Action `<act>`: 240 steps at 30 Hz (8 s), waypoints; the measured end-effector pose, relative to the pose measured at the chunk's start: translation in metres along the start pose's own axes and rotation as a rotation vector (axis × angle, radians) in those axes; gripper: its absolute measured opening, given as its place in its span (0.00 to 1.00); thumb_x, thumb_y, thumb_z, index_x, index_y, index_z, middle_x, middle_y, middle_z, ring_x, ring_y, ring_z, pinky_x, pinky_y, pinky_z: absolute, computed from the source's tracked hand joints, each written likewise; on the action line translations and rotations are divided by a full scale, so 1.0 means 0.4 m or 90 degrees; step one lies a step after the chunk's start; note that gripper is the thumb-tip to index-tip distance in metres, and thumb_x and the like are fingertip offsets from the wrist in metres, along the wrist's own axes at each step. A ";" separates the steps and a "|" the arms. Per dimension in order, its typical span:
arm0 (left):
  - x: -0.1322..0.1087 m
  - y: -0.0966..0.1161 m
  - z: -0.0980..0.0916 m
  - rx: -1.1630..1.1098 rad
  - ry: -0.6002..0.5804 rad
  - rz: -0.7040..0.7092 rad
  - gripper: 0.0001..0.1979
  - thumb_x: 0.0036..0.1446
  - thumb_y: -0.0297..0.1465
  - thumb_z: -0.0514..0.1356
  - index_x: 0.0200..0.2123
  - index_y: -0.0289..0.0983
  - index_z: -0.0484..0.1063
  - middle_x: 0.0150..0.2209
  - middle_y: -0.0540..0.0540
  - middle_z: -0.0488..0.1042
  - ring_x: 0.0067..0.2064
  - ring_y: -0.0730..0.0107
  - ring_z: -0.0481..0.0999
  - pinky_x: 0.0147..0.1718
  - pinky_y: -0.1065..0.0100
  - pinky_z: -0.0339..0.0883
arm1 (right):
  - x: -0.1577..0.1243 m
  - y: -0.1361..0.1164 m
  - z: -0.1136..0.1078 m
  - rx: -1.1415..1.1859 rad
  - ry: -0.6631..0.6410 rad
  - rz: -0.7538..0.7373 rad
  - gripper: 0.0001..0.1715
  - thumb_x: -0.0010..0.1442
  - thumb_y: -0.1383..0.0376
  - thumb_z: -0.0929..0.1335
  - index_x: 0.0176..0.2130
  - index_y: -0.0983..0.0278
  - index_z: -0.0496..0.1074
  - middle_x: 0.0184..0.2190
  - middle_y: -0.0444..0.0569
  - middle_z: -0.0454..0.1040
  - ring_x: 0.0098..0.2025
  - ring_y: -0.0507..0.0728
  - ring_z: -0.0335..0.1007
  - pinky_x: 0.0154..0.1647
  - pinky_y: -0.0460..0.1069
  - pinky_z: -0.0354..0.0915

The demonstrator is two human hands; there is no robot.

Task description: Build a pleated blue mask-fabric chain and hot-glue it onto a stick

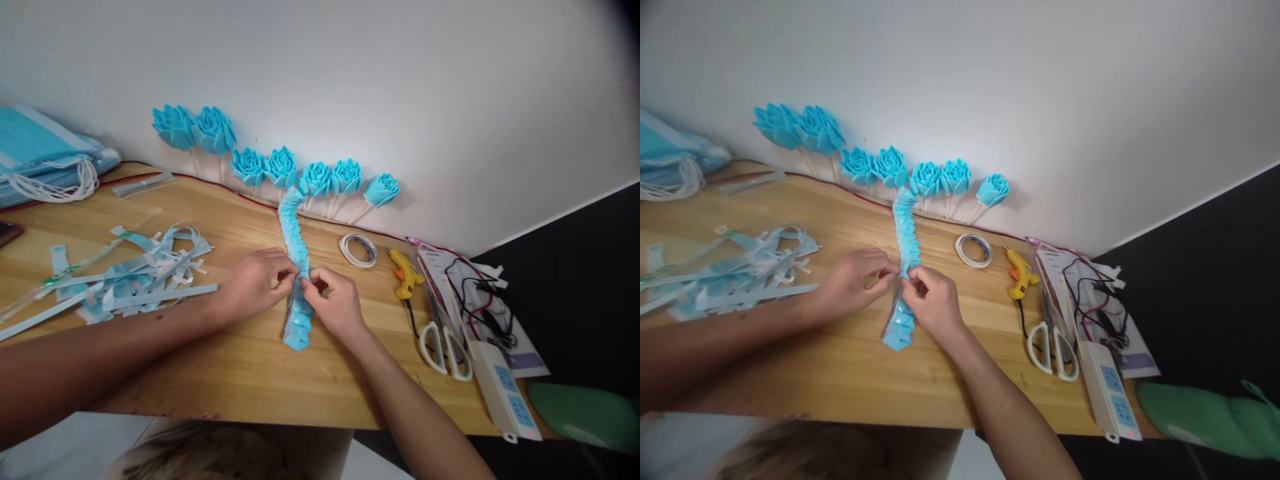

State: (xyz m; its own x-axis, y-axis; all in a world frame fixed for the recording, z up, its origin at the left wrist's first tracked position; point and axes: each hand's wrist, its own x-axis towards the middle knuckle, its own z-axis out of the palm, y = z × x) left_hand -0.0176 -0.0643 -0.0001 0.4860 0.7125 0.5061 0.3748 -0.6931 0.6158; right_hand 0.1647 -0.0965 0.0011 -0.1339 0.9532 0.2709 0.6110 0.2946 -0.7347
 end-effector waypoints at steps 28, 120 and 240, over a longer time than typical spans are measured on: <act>0.015 -0.021 0.001 -0.343 -0.107 -0.276 0.11 0.54 0.38 0.59 0.28 0.35 0.70 0.25 0.53 0.68 0.29 0.74 0.66 0.30 0.72 0.60 | 0.012 -0.004 -0.020 0.230 -0.124 0.155 0.16 0.54 0.54 0.67 0.24 0.62 0.63 0.22 0.42 0.64 0.25 0.50 0.57 0.25 0.46 0.54; 0.022 -0.022 -0.017 -0.324 -0.103 -0.306 0.14 0.56 0.40 0.57 0.29 0.35 0.71 0.27 0.51 0.71 0.31 0.71 0.69 0.34 0.70 0.63 | 0.023 0.018 -0.027 0.344 -0.081 0.193 0.16 0.52 0.53 0.72 0.33 0.64 0.75 0.27 0.44 0.72 0.29 0.52 0.65 0.32 0.47 0.63; 0.025 -0.027 -0.020 -0.289 -0.107 -0.246 0.11 0.54 0.38 0.59 0.26 0.36 0.69 0.24 0.53 0.69 0.28 0.74 0.68 0.28 0.73 0.61 | 0.020 0.008 -0.024 0.307 -0.090 0.150 0.14 0.55 0.55 0.70 0.29 0.64 0.74 0.24 0.44 0.71 0.28 0.51 0.65 0.30 0.46 0.62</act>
State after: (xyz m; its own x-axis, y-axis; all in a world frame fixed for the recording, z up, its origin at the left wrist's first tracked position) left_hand -0.0231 -0.0488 0.0032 0.5135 0.8502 0.1165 0.1931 -0.2468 0.9496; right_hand 0.1730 -0.0887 0.0068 -0.1613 0.9869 0.0033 0.2146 0.0383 -0.9760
